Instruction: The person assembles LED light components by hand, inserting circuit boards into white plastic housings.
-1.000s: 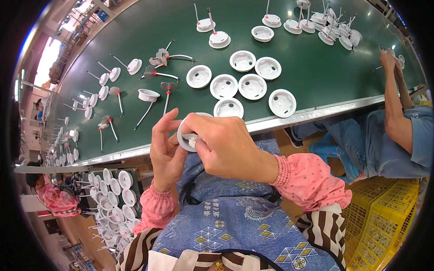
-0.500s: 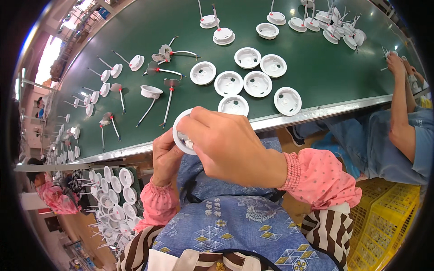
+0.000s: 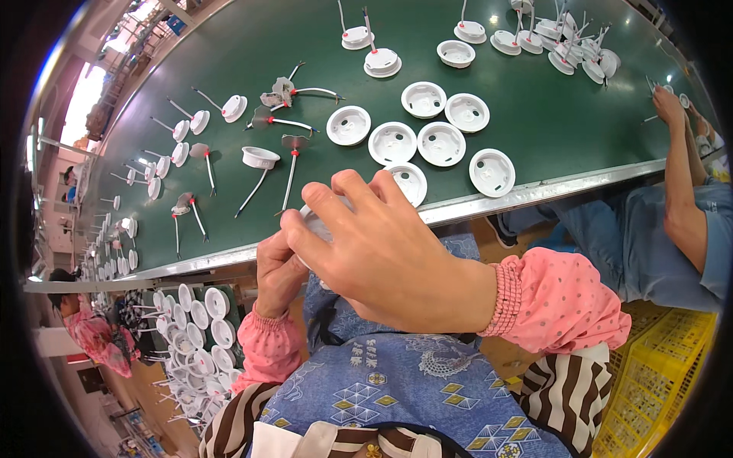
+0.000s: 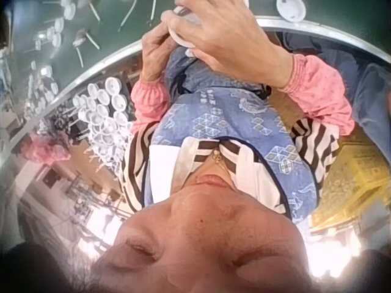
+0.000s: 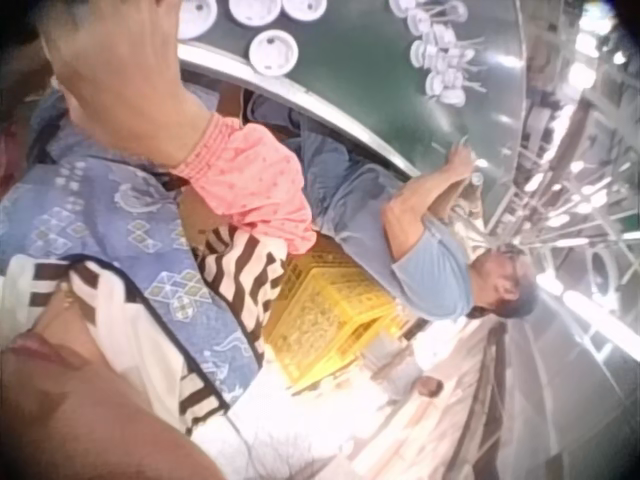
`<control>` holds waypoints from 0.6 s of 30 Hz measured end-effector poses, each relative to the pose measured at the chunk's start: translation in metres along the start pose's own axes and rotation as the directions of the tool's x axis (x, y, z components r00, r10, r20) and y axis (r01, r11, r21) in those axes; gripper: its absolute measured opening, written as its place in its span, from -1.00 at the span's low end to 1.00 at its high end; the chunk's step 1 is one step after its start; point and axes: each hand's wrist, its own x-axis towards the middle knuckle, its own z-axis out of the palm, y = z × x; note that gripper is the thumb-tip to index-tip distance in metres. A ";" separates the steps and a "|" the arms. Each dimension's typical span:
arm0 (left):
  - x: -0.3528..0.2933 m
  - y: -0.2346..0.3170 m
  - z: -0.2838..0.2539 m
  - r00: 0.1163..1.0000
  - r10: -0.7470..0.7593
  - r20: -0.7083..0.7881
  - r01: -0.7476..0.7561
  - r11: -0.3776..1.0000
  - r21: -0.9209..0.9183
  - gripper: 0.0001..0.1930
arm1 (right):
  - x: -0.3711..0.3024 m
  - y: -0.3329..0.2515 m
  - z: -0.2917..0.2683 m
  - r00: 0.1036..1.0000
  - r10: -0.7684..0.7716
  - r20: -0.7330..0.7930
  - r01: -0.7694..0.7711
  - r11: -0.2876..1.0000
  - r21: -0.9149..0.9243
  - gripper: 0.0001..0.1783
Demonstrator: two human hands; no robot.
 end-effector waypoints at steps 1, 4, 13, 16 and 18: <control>0.000 0.005 0.002 0.999 -0.030 0.010 0.031 0.999 -0.030 -0.69 | 0.000 0.001 0.000 1.000 -0.005 0.007 0.005 1.000 0.019 -0.11; -0.002 0.012 0.003 0.994 -0.102 0.032 0.103 0.994 -0.040 -0.74 | 0.000 0.010 0.000 1.000 -0.013 0.025 0.010 0.991 0.134 -0.16; 0.001 0.036 0.026 0.990 -0.141 0.009 0.136 0.967 0.216 -0.87 | -0.016 0.038 0.006 0.980 0.087 0.177 -0.177 0.780 0.601 -0.30; 0.000 0.034 0.026 0.995 -0.091 0.052 0.075 0.963 0.260 -0.87 | -0.023 0.037 0.010 0.933 0.211 0.290 -0.358 0.515 0.779 -0.33; -0.002 0.028 0.025 0.997 -0.068 0.047 0.058 0.982 0.177 -0.86 | -0.026 0.038 0.014 0.931 0.207 0.300 -0.363 0.468 0.806 -0.33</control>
